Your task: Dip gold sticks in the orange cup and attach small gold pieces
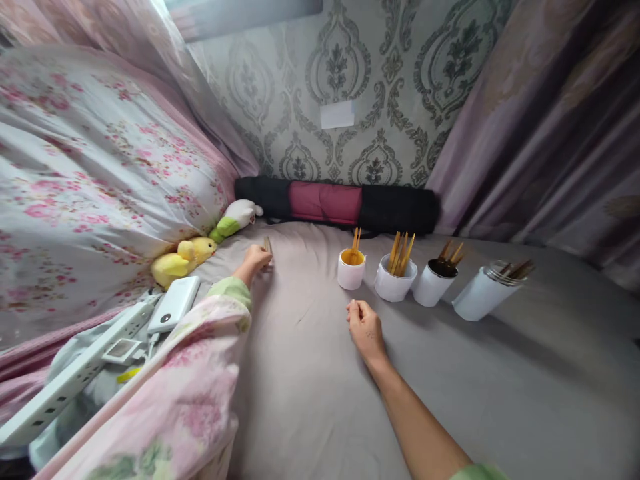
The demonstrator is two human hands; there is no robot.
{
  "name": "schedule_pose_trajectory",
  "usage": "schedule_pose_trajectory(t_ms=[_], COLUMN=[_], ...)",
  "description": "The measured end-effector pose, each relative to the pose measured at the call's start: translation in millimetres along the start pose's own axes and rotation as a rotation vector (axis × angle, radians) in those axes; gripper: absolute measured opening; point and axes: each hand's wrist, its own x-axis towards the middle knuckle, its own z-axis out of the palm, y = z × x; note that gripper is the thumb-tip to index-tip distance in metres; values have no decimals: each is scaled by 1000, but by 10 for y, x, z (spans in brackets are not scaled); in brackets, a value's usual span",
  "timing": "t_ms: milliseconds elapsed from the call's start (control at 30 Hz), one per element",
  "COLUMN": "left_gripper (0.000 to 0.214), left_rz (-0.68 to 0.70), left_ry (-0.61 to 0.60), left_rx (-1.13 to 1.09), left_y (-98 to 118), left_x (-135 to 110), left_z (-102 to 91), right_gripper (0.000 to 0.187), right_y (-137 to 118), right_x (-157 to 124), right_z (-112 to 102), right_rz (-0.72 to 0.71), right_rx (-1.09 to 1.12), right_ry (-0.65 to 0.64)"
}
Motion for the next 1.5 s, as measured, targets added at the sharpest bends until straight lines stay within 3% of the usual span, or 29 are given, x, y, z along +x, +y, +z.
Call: schedule_pose_trajectory(t_ms=[333,633,967,1500], left_gripper=[11,5,13,12], left_rz=[-102,-133,-148,-68], left_ry=[-24,-39,-117,-276], left_rx=[-670,-1039,-1227,-1289], left_y=[-13,-78,-71,11], left_x=[-176,-350,-713,-1255], left_z=[278,385,528,714], right_gripper=[39,40,40,41], right_y=[-4,54,31,3], right_x=[2,7,4,-6], right_z=[3,22,9,0], right_rz=[9,-6,1,0], right_rx=[10,31,23,36], right_ry=[-5,0,-3,-10])
